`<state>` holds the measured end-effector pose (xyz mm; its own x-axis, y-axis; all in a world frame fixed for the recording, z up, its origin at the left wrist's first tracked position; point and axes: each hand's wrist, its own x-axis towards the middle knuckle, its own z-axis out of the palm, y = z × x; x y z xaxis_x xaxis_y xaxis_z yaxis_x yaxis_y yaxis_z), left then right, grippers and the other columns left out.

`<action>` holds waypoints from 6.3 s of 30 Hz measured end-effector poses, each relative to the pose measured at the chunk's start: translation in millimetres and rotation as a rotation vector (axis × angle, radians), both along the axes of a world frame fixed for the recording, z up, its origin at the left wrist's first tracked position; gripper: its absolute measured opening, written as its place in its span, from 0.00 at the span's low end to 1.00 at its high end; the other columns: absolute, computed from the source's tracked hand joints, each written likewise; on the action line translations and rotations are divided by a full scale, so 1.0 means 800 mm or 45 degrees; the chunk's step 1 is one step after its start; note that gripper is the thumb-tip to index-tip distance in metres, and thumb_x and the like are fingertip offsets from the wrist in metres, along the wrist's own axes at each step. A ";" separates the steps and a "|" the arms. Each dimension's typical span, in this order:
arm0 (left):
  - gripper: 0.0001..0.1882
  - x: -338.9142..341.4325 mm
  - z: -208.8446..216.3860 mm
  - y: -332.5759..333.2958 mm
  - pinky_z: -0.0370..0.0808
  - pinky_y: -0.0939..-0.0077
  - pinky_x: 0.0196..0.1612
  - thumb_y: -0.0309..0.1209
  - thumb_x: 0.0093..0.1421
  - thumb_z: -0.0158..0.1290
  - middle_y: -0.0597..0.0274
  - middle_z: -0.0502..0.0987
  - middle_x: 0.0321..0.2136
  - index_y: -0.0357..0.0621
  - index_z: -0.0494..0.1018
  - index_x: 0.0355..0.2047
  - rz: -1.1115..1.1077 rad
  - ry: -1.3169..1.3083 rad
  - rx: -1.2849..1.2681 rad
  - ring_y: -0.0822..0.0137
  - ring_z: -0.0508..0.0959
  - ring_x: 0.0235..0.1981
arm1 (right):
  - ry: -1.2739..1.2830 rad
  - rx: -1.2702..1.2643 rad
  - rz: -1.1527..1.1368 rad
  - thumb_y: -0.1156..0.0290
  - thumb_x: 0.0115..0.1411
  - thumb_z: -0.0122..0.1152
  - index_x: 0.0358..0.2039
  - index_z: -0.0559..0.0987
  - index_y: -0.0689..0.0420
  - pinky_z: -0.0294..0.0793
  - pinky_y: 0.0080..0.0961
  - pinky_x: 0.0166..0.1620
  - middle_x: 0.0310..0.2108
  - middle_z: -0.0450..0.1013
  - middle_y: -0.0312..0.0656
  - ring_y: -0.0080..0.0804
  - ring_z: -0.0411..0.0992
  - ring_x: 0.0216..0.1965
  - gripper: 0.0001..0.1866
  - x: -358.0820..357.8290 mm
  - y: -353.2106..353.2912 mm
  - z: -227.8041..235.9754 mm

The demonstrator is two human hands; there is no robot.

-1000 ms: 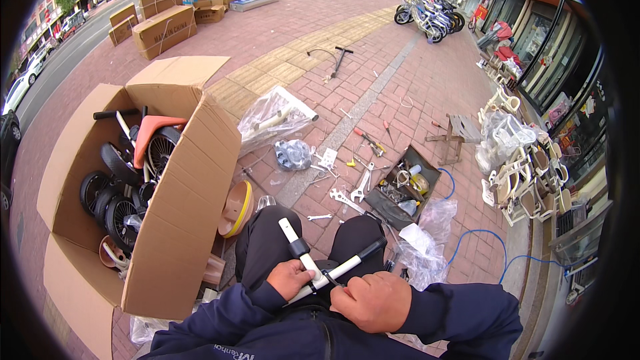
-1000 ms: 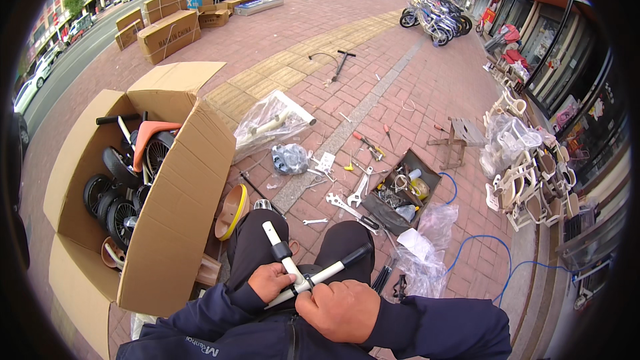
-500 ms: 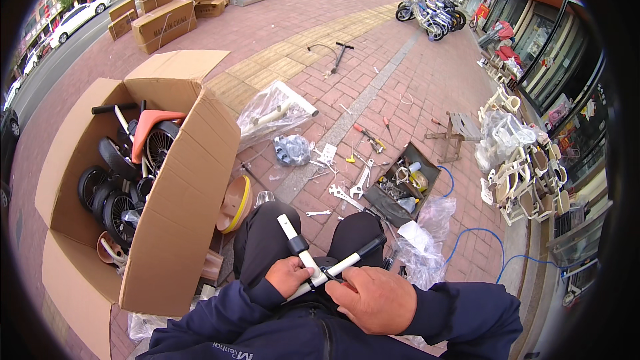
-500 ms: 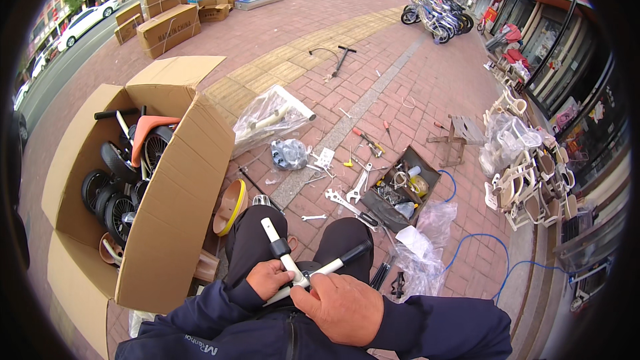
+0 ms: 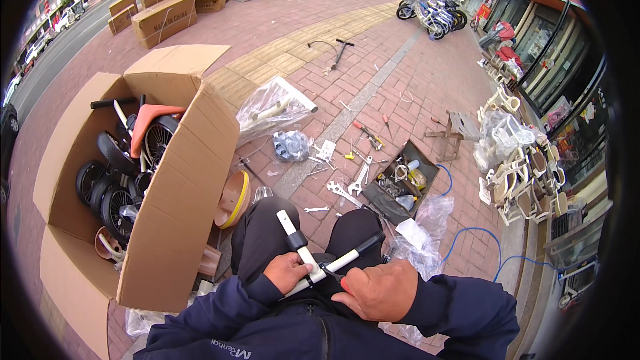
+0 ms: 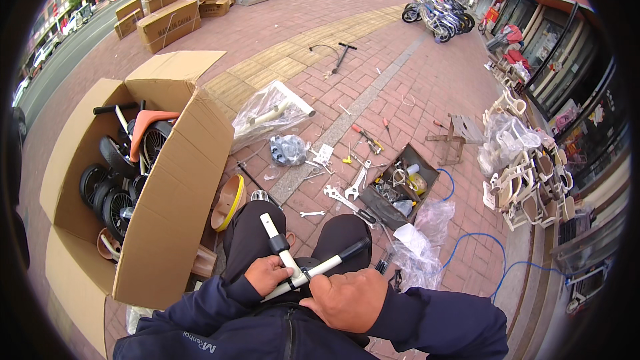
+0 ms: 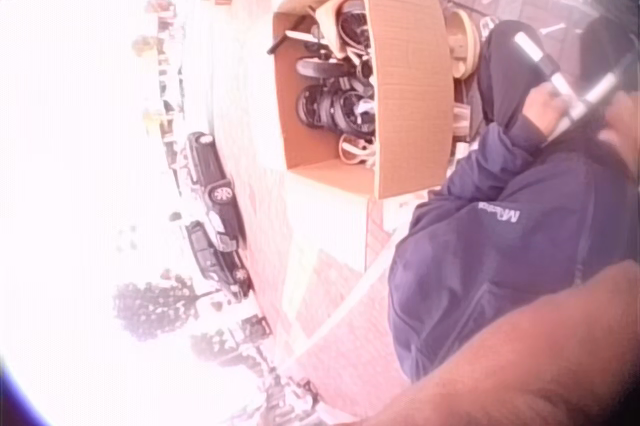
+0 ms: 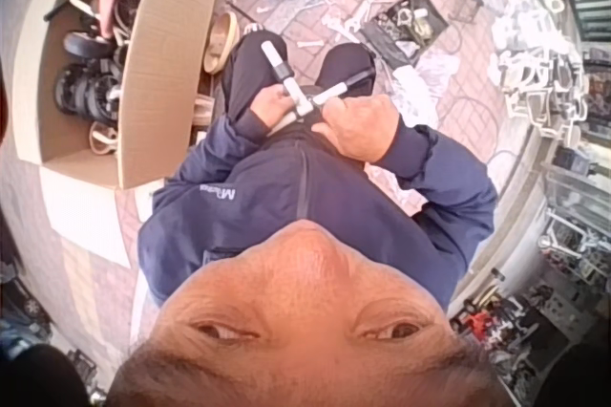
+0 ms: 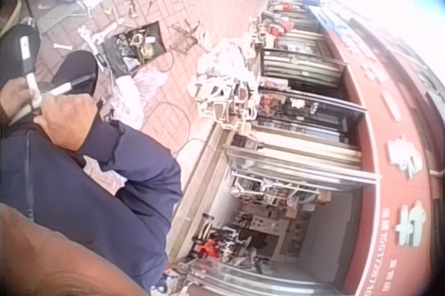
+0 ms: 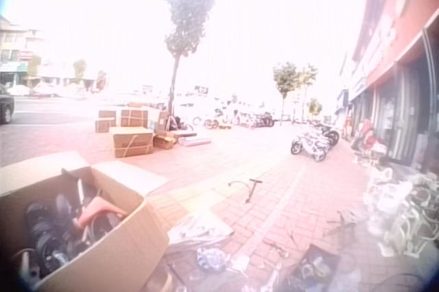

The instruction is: The person assembles a scooter by attaching a black circular component to a white handlebar using a red screwdriver. They then pack the assembled part and other scooter components into a cardboard box.

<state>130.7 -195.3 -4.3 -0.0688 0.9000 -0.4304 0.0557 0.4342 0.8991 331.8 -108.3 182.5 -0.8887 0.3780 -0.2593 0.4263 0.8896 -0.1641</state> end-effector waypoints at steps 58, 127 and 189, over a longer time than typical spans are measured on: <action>0.24 -0.017 0.051 -0.042 0.80 0.68 0.51 0.28 0.65 0.59 0.45 0.82 0.47 0.30 0.69 0.58 0.004 0.332 0.210 0.58 0.84 0.46 | 0.844 -0.181 -0.412 0.78 0.52 0.70 0.31 0.84 0.58 0.77 0.31 0.31 0.28 0.77 0.42 0.40 0.78 0.26 0.05 -0.012 -0.007 -0.113; 0.28 0.007 -0.046 0.021 0.87 0.60 0.43 0.22 0.63 0.61 0.48 0.77 0.45 0.38 0.56 0.57 0.165 -1.139 -0.236 0.54 0.86 0.39 | 0.846 -0.377 -0.541 0.72 0.55 0.68 0.30 0.82 0.58 0.77 0.36 0.33 0.27 0.77 0.46 0.47 0.78 0.28 0.04 -0.015 0.003 -0.148; 0.32 0.012 -0.036 0.037 0.77 0.79 0.39 0.29 0.62 0.65 0.66 0.76 0.42 0.41 0.63 0.63 -0.174 -0.882 0.033 0.78 0.76 0.37 | 0.793 -0.404 -0.949 0.74 0.51 0.75 0.29 0.83 0.62 0.74 0.29 0.31 0.26 0.77 0.44 0.35 0.77 0.26 0.08 0.014 -0.016 -0.159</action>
